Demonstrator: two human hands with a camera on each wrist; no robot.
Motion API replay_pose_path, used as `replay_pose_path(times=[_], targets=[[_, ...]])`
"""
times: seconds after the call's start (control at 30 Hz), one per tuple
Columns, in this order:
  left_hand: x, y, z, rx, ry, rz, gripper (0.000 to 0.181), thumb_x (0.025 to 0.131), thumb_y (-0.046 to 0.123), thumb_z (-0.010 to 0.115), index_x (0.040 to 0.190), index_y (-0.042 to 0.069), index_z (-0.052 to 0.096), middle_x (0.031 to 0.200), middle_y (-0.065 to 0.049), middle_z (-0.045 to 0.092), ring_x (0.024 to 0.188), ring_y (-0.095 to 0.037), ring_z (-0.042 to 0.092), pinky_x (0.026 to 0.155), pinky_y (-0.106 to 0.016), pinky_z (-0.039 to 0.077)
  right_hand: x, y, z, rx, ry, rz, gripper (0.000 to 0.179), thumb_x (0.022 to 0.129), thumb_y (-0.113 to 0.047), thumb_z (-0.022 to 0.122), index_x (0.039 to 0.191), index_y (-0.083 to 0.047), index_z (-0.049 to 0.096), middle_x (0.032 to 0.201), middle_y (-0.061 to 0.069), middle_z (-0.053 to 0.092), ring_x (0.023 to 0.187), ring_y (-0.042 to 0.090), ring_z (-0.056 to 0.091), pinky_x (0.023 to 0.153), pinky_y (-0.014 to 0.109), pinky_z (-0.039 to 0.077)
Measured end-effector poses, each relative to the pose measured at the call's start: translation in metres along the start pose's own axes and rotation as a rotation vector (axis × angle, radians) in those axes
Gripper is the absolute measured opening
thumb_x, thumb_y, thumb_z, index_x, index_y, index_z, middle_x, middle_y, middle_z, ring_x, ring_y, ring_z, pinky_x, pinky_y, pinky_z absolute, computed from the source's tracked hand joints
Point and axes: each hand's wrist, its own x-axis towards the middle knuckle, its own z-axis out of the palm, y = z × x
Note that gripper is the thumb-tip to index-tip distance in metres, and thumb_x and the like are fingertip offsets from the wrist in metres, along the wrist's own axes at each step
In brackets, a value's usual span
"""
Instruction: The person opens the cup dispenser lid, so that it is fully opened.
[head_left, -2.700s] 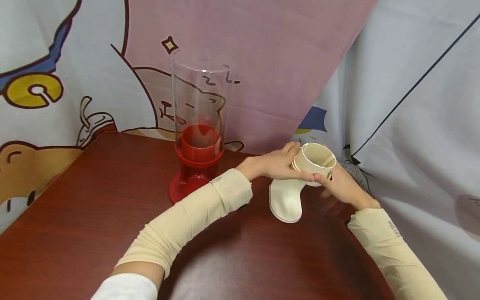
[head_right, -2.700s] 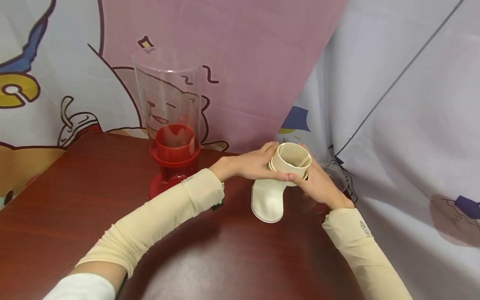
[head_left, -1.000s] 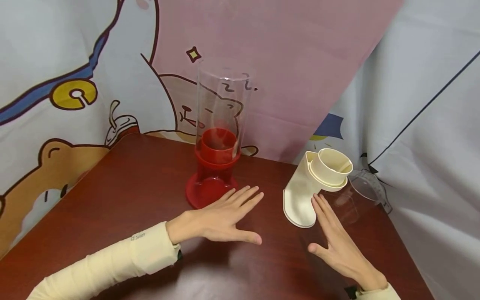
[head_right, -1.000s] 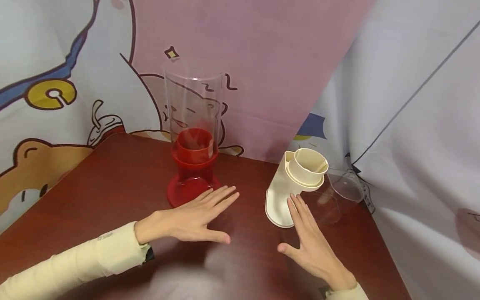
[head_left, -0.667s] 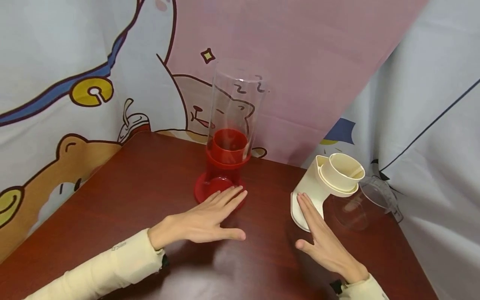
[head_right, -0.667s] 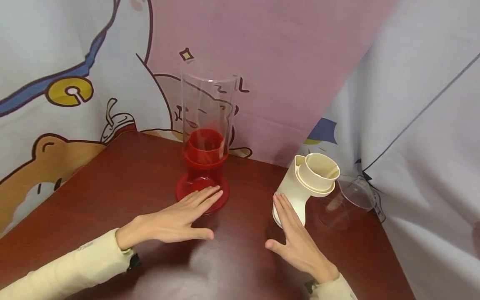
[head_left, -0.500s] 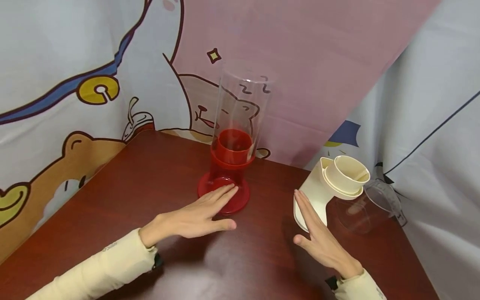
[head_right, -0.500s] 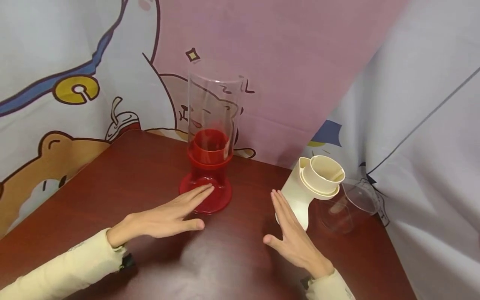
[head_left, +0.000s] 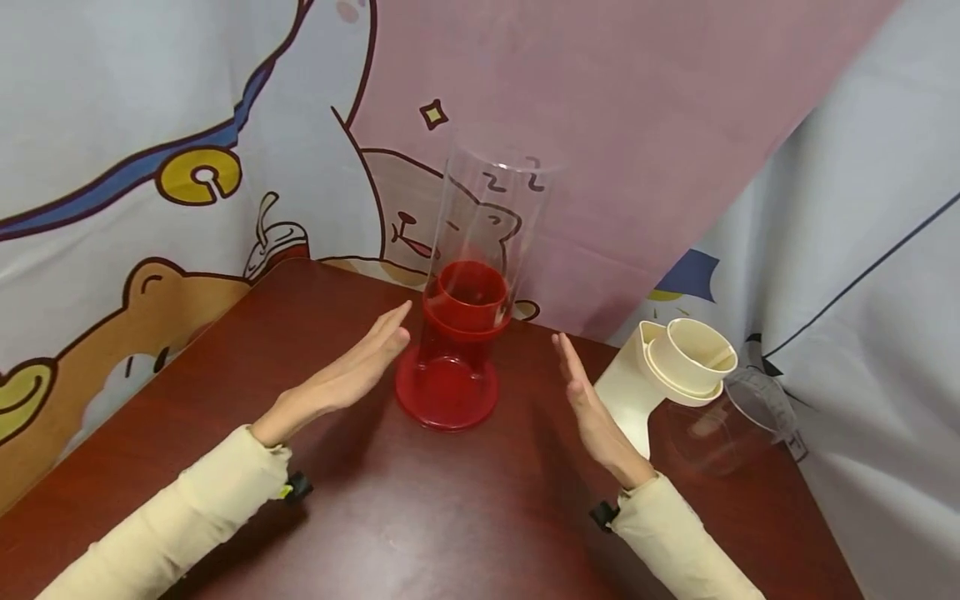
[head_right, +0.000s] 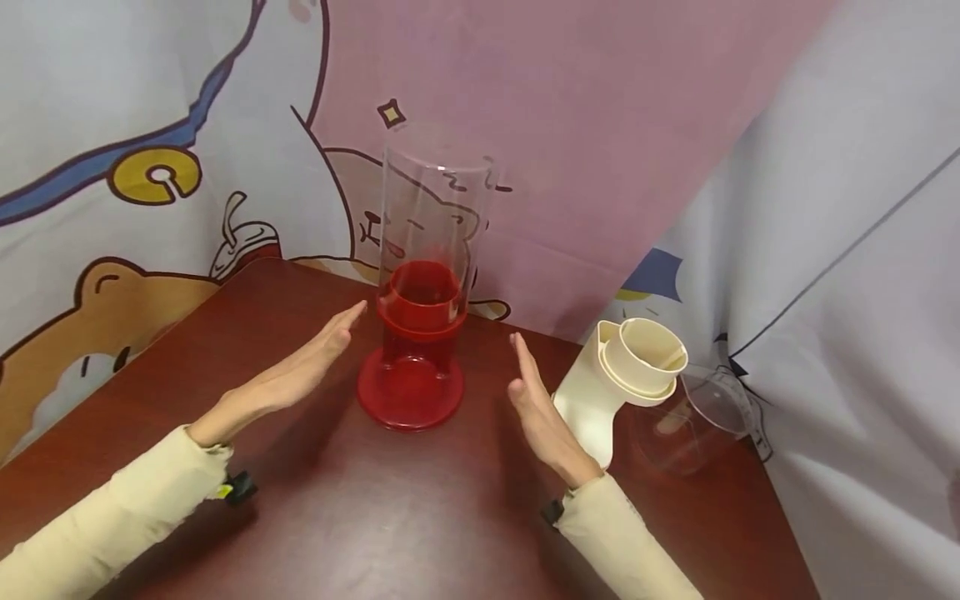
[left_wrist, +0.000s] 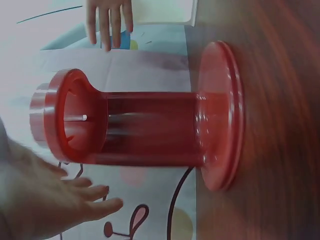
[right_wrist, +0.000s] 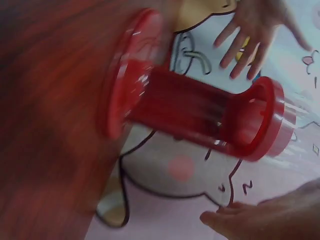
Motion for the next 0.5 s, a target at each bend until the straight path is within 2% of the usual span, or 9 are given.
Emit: replay_pose_path(times=[0.13, 0.27, 0.37, 0.5], targets=[[0.023, 0.003, 0.003, -0.150, 0.154, 0.025, 0.096, 0.093, 0.079, 0.007, 0.161, 0.012, 0.006, 0.165, -0.016, 0.014, 0.153, -0.036, 0.014, 0.121, -0.062, 0.013, 0.031, -0.018, 0.016, 0.225, 0.092, 0.025, 0.099, 0.093, -0.080, 0.018, 0.161, -0.010, 0.002, 0.168, 0.015, 0.008, 0.155, 0.035, 0.005, 0.123, 0.058, 0.003], [0.053, 0.010, 0.011, -0.337, 0.313, 0.073, 0.114, 0.080, 0.090, 0.005, 0.160, 0.009, 0.011, 0.162, -0.020, 0.024, 0.151, -0.036, 0.021, 0.123, -0.056, 0.016, 0.058, -0.035, 0.038, 0.366, 0.254, 0.056, 0.117, 0.081, -0.092, 0.023, 0.160, -0.007, 0.005, 0.168, 0.012, 0.012, 0.156, 0.026, 0.007, 0.126, 0.047, 0.004], [0.072, 0.015, 0.021, -0.428, 0.353, 0.112, 0.121, 0.074, 0.094, 0.006, 0.160, 0.011, 0.015, 0.163, -0.015, 0.024, 0.151, -0.031, 0.022, 0.124, -0.052, 0.014, 0.071, -0.042, 0.054, 0.374, 0.349, 0.068, 0.123, 0.076, -0.095, 0.023, 0.160, -0.007, 0.008, 0.168, 0.010, 0.012, 0.156, 0.024, 0.008, 0.127, 0.045, 0.005], [0.086, 0.019, 0.036, -0.481, 0.367, 0.136, 0.121, 0.073, 0.095, 0.005, 0.157, 0.011, 0.027, 0.158, -0.011, 0.034, 0.147, -0.025, 0.030, 0.124, -0.049, 0.016, 0.076, -0.045, 0.069, 0.388, 0.373, 0.115, 0.126, 0.071, -0.098, 0.017, 0.161, -0.010, 0.006, 0.169, 0.006, 0.008, 0.156, 0.024, 0.007, 0.127, 0.046, 0.004]])
